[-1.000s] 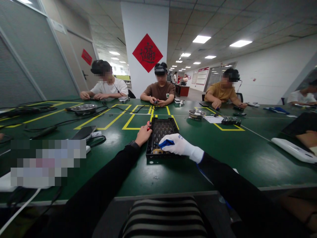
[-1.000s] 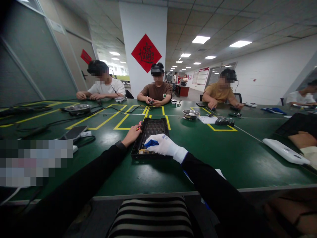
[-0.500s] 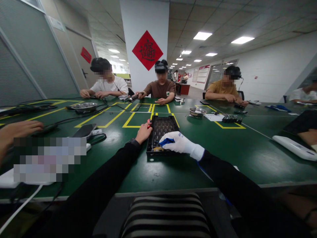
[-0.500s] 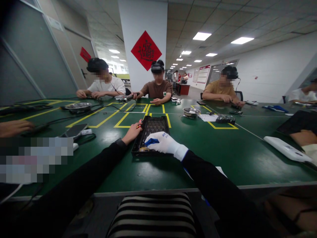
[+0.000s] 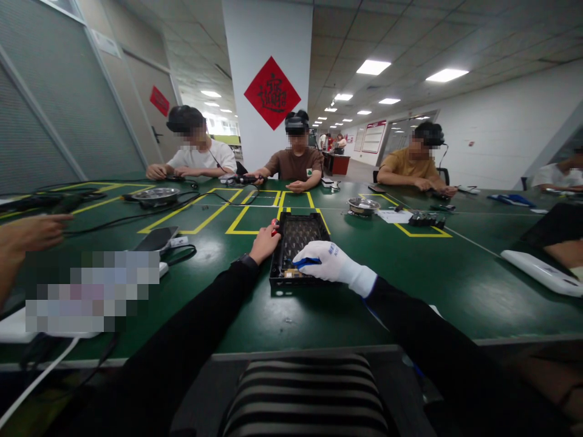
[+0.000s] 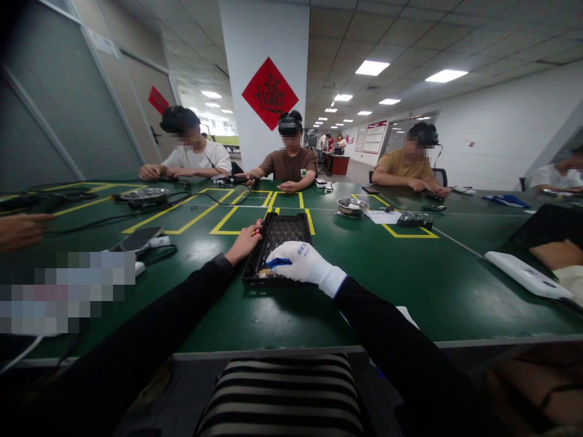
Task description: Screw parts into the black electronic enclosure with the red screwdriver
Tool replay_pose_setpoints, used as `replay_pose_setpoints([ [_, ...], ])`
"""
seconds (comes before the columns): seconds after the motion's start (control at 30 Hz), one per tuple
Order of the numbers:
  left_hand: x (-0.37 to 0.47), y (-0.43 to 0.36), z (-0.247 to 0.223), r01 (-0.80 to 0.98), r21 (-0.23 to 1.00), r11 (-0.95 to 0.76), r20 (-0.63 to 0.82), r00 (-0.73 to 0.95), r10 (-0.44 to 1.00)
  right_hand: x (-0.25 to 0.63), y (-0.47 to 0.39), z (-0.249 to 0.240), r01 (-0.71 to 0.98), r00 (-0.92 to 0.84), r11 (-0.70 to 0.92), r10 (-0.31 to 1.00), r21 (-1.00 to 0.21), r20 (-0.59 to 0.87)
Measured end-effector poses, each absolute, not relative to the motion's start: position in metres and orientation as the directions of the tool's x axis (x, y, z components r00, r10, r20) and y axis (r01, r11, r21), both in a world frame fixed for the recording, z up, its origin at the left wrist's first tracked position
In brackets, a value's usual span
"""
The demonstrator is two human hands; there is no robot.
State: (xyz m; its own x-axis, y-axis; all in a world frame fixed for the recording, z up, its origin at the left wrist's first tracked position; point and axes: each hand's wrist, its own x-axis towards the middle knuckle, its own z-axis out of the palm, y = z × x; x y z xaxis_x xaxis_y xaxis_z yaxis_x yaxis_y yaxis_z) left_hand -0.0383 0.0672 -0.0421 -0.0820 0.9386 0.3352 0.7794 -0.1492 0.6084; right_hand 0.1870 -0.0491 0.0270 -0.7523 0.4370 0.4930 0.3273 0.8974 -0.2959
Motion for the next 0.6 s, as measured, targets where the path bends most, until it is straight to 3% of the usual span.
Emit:
replay_pose_setpoints([
  [0.17,-0.0378,0.0688,-0.0424,0.780,0.610,-0.141,0.334,-0.091,0.938,0.1856,-0.0470,0.0238,0.306,-0.758,0.895,0.435,-0.323,0.486],
  [0.6,-0.0379,0.0691,-0.0425,0.780,0.610,-0.136,0.331,-0.095,0.939,0.1860,-0.0433,0.0197,0.295,-0.726,0.788,0.553,-0.540,0.410],
])
